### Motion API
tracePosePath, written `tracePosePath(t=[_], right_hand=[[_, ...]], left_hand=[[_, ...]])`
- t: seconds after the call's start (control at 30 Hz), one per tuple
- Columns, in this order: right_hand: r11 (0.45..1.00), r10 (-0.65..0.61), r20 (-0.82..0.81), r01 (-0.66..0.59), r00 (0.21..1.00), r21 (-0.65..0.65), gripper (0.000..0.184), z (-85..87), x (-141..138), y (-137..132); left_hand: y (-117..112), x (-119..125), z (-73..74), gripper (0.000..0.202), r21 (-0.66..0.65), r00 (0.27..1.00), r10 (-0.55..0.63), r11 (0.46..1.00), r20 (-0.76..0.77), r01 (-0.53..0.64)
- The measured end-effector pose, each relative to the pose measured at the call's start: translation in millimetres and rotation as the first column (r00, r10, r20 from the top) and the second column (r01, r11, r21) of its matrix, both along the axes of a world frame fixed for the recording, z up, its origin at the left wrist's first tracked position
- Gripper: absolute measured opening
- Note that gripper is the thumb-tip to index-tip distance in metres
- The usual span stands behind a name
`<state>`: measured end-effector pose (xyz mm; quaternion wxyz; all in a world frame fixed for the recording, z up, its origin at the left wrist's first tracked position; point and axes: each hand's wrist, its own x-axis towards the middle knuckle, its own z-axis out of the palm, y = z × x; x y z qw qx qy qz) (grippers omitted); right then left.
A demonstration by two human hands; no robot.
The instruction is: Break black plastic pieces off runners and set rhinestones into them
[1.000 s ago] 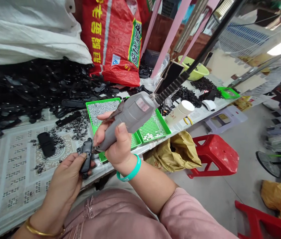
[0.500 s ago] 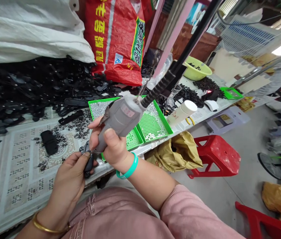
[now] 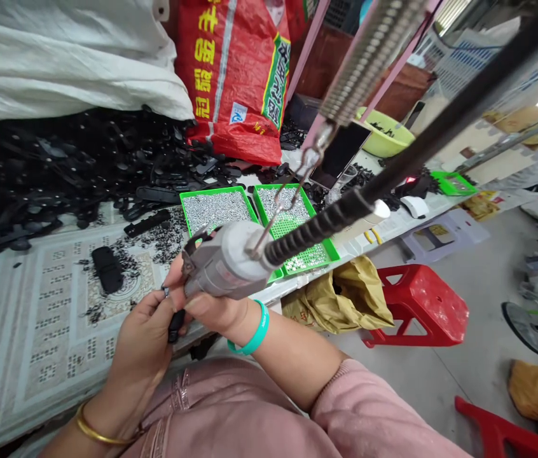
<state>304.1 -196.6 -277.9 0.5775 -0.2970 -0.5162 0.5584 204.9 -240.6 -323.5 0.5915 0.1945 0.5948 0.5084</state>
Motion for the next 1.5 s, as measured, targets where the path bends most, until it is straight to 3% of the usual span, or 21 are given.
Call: tracePosePath(t=[0.17,0.33,0.5,0.57,0.67,0.77,0.9,1.1,1.5], right_hand=[[0.996,0.079,-0.096,-0.074,0.992,0.056,0.052,10.6,-1,5],[0.971,-0.092,-0.18,0.128,0.979,0.202,0.053,26.9,8,13],[0.973,-0.155,-0.142,0.176,0.978,0.151,0.044,8.1,8,28],[0.979,-0.132,-0.183,0.157,0.974,0.133,0.043,0.4,6,30],[0.984,-0.058,-0.23,0.095,0.971,0.149,0.044,-2.5,6,29],[0.987,-0.051,-0.208,0.082,0.977,0.142,0.045,-1.9,10,28],[0.986,-0.115,-0.171,0.134,0.979,0.103,0.044,-8.8,14,28],[0.988,-0.094,-0.158,0.112,0.983,0.11,0.038,-21.6,13,30],[0.988,-0.12,-0.119,0.131,0.986,0.087,0.039,-24.7,14,32]], left_hand=[[2,-1,1.4,0.022,-0.008,0.999,0.012,1.0,0.045,-0.012],[3,-5,6.9,0.028,-0.048,0.995,0.027,0.999,0.099,-0.023],[-2,-8,22.8,0.05,-0.099,0.982,-0.011,0.995,0.191,0.03],[-3,-9,27.6,0.058,-0.1,0.972,-0.091,0.988,0.217,0.115],[-2,-10,29.5,0.046,-0.088,0.945,-0.204,0.969,0.256,0.232],[-1,-12,27.3,0.035,-0.124,0.962,-0.15,0.976,0.226,0.181],[-2,-15,23.4,0.035,-0.184,0.98,-0.103,0.974,0.171,0.134],[-2,-14,19.9,0.034,-0.189,0.988,-0.028,0.98,0.149,0.056],[-4,-10,18.4,0.037,-0.157,0.991,-0.022,0.987,0.131,0.043]])
